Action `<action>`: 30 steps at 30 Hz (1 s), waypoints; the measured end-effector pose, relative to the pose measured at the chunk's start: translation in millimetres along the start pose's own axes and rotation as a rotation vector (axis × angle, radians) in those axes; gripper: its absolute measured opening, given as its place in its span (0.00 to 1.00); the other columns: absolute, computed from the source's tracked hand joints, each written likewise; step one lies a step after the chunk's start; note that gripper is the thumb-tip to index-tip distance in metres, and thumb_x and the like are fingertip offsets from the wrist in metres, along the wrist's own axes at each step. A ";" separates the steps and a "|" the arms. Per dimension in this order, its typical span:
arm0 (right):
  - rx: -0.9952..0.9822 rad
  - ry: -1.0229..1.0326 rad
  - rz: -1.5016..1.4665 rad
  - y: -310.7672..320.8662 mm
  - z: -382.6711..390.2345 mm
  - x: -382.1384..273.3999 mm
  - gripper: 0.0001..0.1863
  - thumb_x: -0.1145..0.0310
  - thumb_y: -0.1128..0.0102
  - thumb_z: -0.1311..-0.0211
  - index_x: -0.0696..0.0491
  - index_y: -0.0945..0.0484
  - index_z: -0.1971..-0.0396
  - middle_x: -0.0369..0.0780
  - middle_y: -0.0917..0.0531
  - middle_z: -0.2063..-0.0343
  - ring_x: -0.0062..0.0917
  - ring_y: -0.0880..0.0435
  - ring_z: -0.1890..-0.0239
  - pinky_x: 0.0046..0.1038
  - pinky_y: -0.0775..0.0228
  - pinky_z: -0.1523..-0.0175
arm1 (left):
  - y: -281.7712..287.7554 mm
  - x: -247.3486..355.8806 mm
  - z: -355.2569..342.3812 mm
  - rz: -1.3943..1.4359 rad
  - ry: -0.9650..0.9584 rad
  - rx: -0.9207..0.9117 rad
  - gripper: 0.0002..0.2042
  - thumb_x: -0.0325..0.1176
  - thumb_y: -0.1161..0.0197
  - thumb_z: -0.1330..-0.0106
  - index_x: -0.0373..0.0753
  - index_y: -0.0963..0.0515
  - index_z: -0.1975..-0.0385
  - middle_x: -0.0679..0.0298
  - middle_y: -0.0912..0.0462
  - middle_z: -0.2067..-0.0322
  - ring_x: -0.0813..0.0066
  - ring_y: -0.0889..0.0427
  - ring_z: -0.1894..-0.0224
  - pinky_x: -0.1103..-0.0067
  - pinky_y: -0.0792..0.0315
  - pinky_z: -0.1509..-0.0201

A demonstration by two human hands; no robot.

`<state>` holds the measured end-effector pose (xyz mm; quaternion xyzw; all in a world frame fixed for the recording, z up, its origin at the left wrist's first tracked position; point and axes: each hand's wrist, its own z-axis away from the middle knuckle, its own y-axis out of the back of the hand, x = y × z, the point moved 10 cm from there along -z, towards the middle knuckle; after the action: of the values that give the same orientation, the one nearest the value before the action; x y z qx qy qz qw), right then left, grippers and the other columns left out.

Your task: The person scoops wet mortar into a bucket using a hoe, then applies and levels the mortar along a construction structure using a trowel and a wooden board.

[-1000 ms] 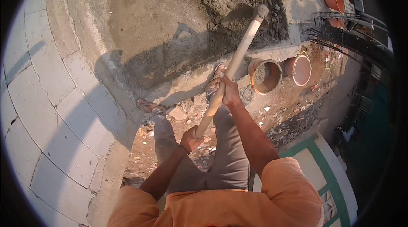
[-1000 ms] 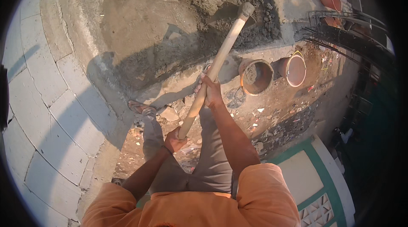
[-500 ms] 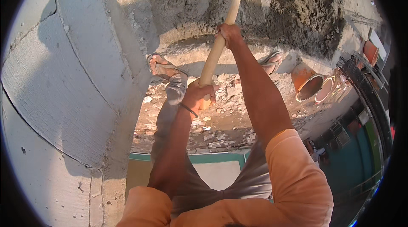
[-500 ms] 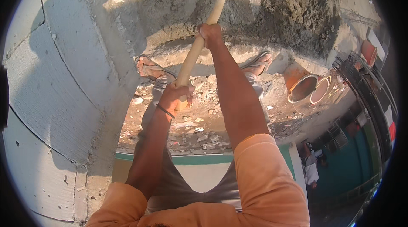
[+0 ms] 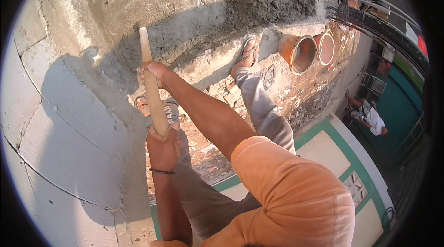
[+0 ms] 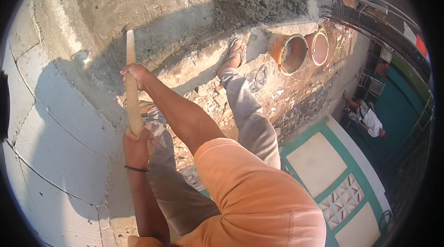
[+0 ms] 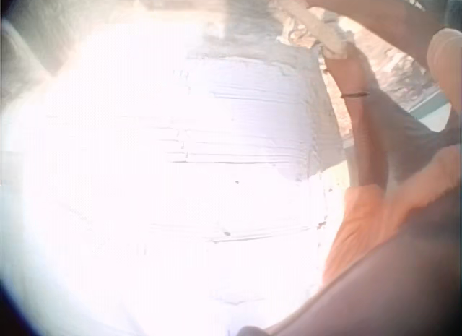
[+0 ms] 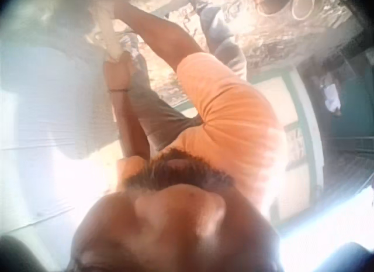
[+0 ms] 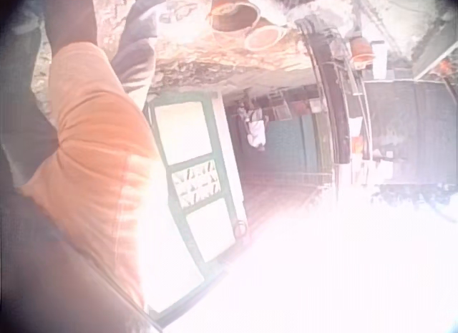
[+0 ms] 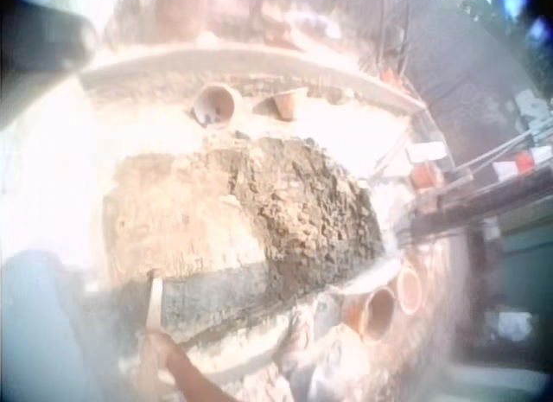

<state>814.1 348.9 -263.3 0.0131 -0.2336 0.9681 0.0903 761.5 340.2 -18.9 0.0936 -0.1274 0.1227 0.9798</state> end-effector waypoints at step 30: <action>0.782 0.712 -0.636 351.2 646.3 -149.4 0.10 0.69 0.48 0.41 0.58 0.34 0.64 0.40 0.28 0.82 0.24 0.28 0.87 0.26 0.28 0.82 | -313.7 179.1 357.4 -0.966 -0.745 -1.123 0.36 0.39 0.33 0.42 0.29 0.41 0.38 0.41 0.27 0.51 0.49 0.23 0.51 0.67 0.29 0.49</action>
<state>886.6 -277.3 144.2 -0.2097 0.1985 0.8527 0.4355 931.2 3.5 321.8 -0.3306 -0.4318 -0.4323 0.7192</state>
